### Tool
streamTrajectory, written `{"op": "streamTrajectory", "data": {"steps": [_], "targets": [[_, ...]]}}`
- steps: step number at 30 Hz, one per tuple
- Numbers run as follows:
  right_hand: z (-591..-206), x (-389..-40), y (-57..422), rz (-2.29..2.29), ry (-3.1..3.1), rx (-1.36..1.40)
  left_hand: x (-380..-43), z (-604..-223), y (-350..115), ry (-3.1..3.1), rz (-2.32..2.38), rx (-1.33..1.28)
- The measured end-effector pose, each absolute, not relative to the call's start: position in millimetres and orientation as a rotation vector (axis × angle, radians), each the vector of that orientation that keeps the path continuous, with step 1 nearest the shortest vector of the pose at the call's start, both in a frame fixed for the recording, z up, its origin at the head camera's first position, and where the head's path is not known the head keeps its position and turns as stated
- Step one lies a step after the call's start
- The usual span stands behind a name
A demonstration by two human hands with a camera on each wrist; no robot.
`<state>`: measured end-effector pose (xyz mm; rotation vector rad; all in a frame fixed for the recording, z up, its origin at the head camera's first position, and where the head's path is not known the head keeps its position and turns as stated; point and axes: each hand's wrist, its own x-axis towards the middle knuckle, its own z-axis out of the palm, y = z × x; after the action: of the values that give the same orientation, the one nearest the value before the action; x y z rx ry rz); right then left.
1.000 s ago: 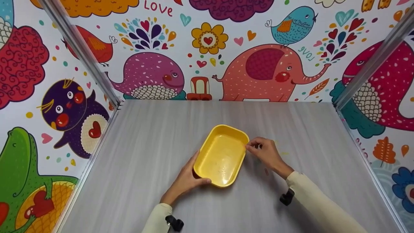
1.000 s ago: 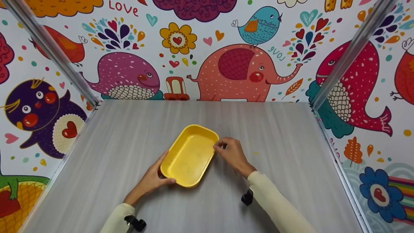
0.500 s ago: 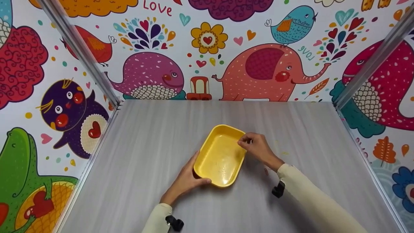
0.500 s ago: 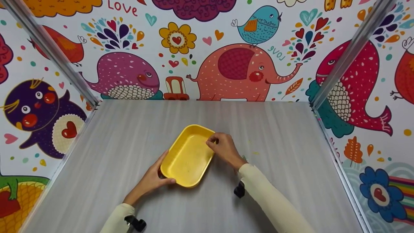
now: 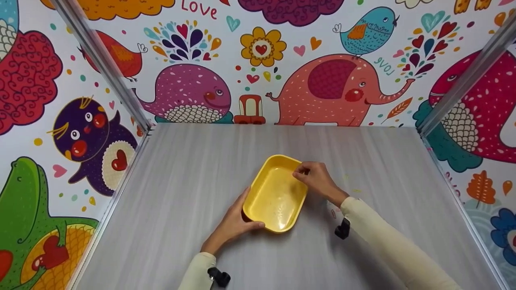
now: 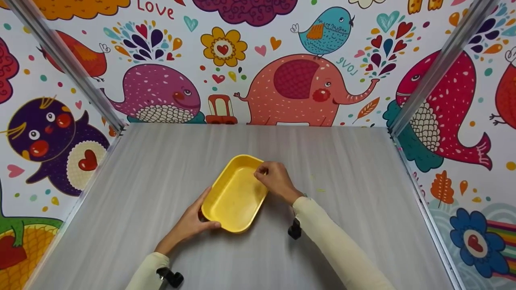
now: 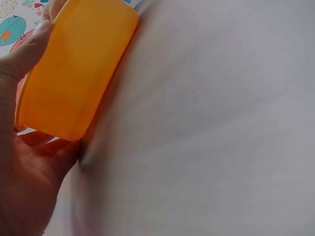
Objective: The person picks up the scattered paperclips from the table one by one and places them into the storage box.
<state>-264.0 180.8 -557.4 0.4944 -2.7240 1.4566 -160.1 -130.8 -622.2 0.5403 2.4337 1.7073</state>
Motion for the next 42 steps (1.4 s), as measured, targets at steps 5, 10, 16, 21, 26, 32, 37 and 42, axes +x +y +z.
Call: {"op": "streamTrajectory", "data": {"steps": [5, 10, 16, 21, 26, 32, 37, 42], "targets": [[-555.7, -270.7, 177.9, 1.462, -2.738, 0.511, -160.5, -623.8, -131.4, 2.427, 1.721, 0.551], [-553.8, -274.9, 173.3, 1.475, -2.768, 0.508, -160.5, -623.7, -131.3, 2.424, 1.716, 0.556], [-553.7, -281.0, 167.6, 1.48, -2.781, 0.514, -161.2, -623.5, -132.0, 2.419, 1.724, 0.561], [-553.0, -285.5, 161.7, 1.457, -2.81, 0.529, -160.6, -623.8, -132.2, 2.421, 1.744, 0.572], [-552.7, -289.5, 156.9, 1.438, -2.833, 0.528, -161.0, -624.3, -130.9, 2.417, 1.766, 0.562], [-553.1, -293.9, 150.9, 1.4, -2.83, 0.553, -161.9, -624.9, -132.4, 2.441, 1.71, 0.537], [-551.0, -295.3, 145.0, 1.419, -2.833, 0.559, -161.9, -625.3, -132.4, 2.44, 1.699, 0.558], [-550.1, -295.3, 136.4, 1.42, -2.848, 0.562, -161.6, -624.9, -132.4, 2.433, 1.705, 0.567]]}}
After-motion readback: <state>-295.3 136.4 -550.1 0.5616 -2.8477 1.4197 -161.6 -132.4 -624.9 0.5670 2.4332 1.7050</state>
